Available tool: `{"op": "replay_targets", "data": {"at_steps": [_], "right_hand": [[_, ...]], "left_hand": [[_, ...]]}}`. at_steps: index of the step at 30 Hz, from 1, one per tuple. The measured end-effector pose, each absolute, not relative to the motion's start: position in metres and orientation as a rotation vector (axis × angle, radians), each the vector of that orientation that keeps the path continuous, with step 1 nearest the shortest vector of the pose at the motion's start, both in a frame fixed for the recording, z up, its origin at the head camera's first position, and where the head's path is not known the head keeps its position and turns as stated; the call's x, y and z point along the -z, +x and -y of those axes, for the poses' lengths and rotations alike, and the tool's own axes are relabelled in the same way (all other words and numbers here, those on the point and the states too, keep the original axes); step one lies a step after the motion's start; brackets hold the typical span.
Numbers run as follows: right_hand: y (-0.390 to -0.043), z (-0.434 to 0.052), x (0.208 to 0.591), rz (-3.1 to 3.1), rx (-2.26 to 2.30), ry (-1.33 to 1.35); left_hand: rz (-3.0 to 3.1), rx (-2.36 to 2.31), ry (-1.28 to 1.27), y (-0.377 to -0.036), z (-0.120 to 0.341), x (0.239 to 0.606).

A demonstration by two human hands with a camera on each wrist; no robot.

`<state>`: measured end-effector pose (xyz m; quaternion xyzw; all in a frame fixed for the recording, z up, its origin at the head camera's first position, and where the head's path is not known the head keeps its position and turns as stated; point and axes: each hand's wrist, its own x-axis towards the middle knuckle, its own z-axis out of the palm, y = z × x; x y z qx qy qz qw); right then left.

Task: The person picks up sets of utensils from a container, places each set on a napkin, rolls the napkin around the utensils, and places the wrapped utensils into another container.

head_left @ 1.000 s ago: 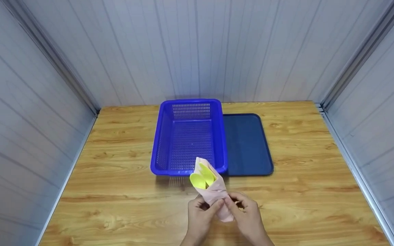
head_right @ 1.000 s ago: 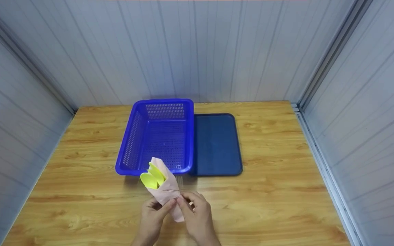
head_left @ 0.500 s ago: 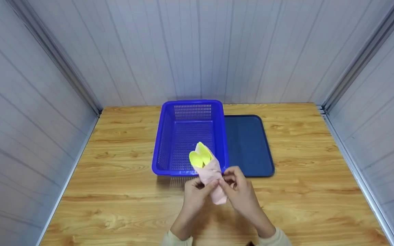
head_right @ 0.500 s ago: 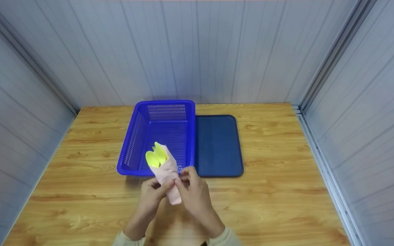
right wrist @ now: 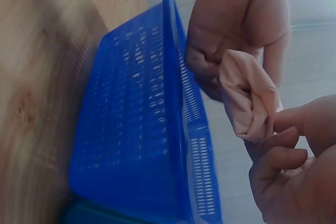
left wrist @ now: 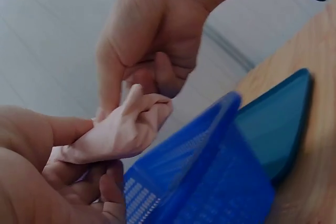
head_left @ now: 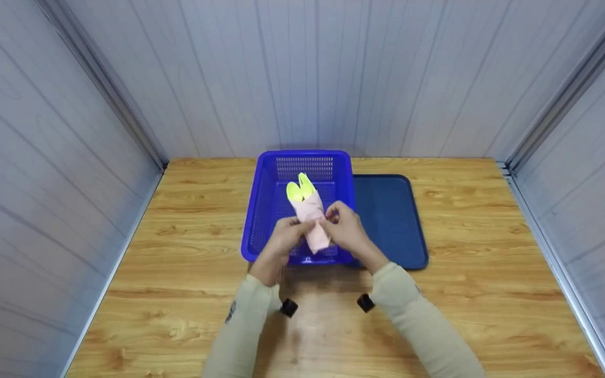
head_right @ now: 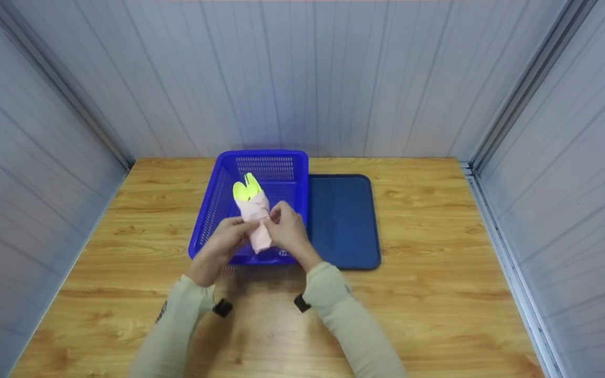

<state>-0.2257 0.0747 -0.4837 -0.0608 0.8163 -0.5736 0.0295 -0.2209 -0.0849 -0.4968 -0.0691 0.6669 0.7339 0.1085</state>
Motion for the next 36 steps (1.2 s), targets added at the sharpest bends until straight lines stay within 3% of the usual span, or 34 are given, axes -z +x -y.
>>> {"op": "replay_targets", "data": {"at_steps": [7,15,24,30,36], "right_hand": [[-0.269,-0.056,0.499,-2.465,1.728,-0.022],[-0.291,-0.043,0.533,-2.487,1.488,0.173],[-0.29,-0.038,0.544,-2.669,1.079,0.122],[-0.294,-0.039,0.548,-2.541,1.207,0.185],[-0.297,-0.039,0.551,-2.394,1.323,0.282]], "left_hand": [[-1.855,-2.077,-0.294,-0.266,0.098,0.505],[-2.515,-1.554,-0.376,-0.283,0.096,0.529],[-2.921,-0.853,0.034,-0.284,0.079,0.544],[-2.854,-0.729,0.265,-0.283,0.077,0.538],[-2.777,-0.756,0.334,-0.282,0.078,0.536]]}}
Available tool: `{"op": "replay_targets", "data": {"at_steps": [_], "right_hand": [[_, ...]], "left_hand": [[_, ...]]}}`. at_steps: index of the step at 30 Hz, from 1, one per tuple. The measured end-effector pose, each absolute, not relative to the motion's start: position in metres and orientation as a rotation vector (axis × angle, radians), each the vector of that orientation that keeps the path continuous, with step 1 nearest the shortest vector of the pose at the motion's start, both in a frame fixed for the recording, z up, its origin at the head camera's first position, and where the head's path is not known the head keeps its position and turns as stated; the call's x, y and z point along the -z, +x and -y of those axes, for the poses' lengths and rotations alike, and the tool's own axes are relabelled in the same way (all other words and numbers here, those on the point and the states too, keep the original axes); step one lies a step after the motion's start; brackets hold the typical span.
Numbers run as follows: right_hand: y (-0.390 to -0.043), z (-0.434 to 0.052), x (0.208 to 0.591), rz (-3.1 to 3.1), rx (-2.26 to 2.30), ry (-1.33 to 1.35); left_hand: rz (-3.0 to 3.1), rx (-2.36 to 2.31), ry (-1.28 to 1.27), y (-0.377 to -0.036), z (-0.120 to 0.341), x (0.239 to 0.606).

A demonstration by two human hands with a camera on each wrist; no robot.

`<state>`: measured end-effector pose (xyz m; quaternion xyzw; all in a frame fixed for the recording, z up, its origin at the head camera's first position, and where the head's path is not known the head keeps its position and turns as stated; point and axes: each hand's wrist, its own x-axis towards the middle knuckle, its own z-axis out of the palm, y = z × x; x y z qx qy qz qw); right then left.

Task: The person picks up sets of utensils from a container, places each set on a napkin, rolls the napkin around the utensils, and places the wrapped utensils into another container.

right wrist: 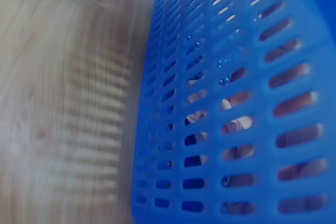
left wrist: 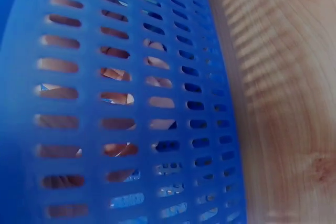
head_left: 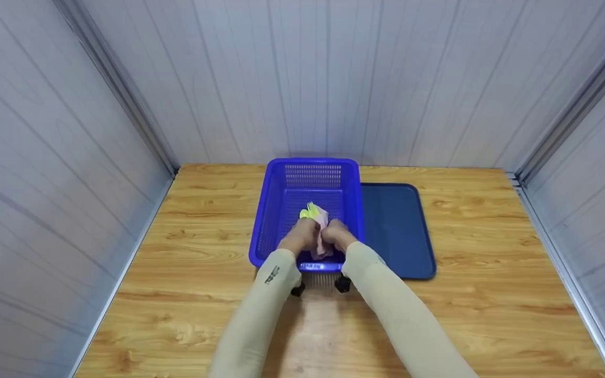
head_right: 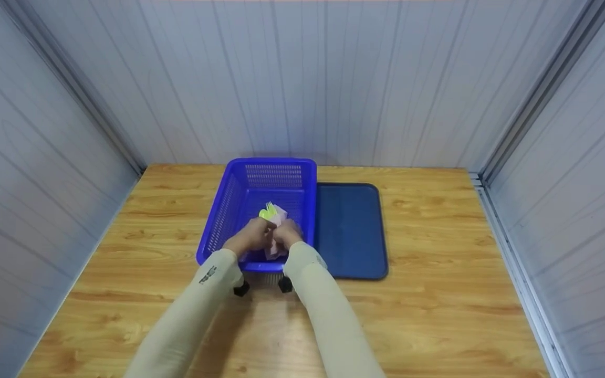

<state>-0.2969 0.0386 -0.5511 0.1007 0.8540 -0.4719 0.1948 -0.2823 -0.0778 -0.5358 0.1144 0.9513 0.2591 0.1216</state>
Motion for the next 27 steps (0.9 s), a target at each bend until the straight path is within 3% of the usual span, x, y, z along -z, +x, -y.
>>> {"op": "replay_targets", "data": {"at_steps": [11,21,27], "right_hand": [[-0.291,-0.038,0.546,-2.588,1.174,0.191],[-0.287,-0.043,0.546,-2.878,0.657,-0.096],[-0.287,-0.046,0.534,-2.651,0.944,-0.137]], "left_hand": [[-2.875,-0.577,0.396,-0.29,0.072,0.552],[-2.926,-0.453,0.381,-0.285,0.064,0.552],[-2.903,-0.485,0.435,-0.285,0.066,0.553]]}}
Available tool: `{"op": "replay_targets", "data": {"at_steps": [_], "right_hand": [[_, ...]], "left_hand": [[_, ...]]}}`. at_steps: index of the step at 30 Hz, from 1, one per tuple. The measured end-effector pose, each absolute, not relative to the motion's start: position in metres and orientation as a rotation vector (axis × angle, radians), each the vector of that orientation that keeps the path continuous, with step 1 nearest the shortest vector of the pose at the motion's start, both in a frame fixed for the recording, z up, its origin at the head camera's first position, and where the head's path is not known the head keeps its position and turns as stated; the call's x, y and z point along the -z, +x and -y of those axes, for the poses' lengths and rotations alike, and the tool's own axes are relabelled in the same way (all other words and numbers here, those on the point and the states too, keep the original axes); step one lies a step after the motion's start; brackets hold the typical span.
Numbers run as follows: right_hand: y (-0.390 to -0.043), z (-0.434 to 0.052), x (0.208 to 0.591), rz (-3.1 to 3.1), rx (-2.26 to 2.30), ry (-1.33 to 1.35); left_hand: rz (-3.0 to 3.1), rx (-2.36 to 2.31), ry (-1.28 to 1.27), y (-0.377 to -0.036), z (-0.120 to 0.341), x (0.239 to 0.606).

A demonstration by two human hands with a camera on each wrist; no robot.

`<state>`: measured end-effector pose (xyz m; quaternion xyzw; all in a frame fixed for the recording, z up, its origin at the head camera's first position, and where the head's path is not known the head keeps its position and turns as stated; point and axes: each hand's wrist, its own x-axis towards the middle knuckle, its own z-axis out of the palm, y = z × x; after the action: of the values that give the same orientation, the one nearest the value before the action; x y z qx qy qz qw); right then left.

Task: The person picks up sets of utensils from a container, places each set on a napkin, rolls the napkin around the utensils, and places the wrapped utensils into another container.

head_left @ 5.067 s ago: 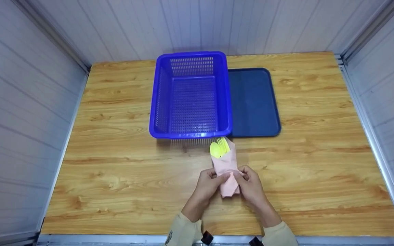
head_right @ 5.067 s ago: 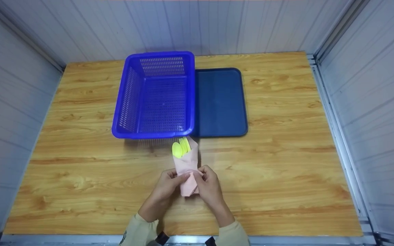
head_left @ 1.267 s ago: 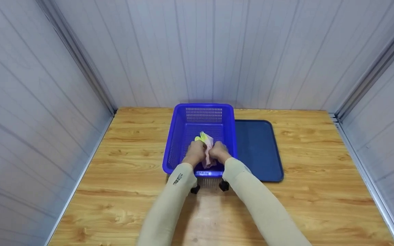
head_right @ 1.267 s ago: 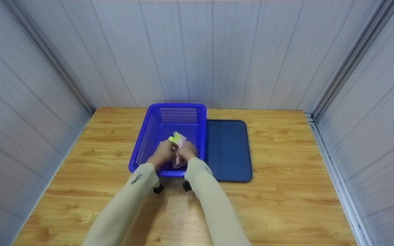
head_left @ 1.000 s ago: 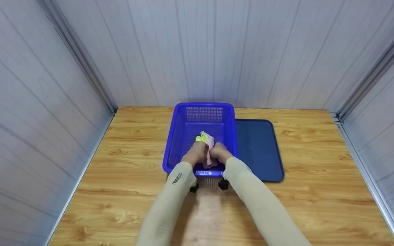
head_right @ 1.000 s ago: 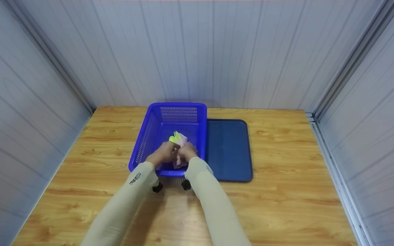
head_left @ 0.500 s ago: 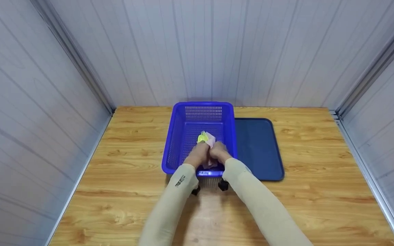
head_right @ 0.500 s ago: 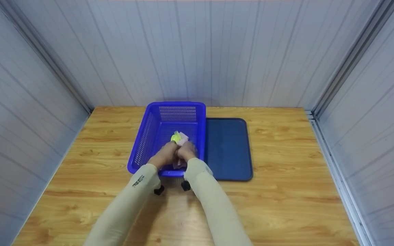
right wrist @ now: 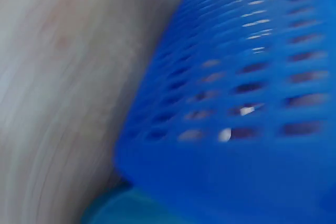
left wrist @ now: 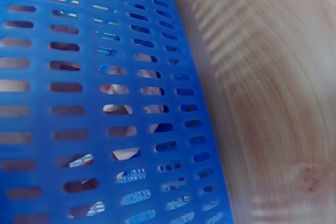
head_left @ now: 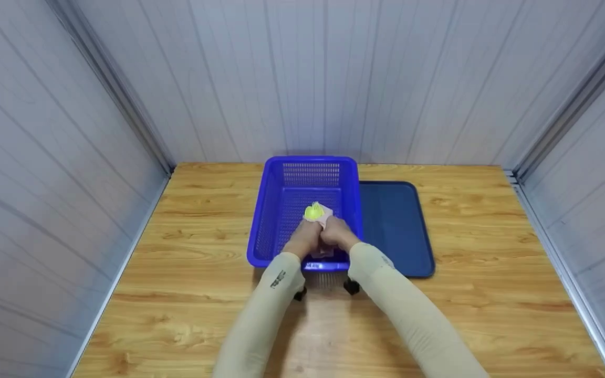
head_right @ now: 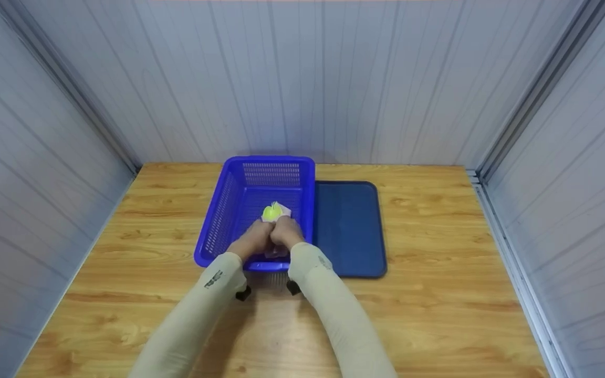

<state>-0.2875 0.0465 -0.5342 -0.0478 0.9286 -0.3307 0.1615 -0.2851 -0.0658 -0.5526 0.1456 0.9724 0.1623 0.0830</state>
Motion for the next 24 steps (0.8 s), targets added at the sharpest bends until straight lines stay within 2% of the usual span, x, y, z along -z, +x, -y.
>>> {"op": "replay_targets", "data": {"at_steps": [4,8,15,24], "right_hand": [[-0.286,-0.049,0.528,-2.466,1.105,-0.038],[-0.281,-0.051,0.519,-2.443,1.028,-0.081],[-0.28,-0.065,0.488,-2.331,1.257,-0.016],[-0.275,-0.079,0.471,-2.303,1.329,-0.074]], "left_hand": [[-2.869,-0.462,0.451,-0.284,0.067,0.551],[-2.834,-0.399,0.467,-0.281,0.069,0.551],[-2.852,-0.323,0.513,-0.276,0.069,0.544],[-2.874,-0.184,0.543,-0.276,0.064,0.547]]}}
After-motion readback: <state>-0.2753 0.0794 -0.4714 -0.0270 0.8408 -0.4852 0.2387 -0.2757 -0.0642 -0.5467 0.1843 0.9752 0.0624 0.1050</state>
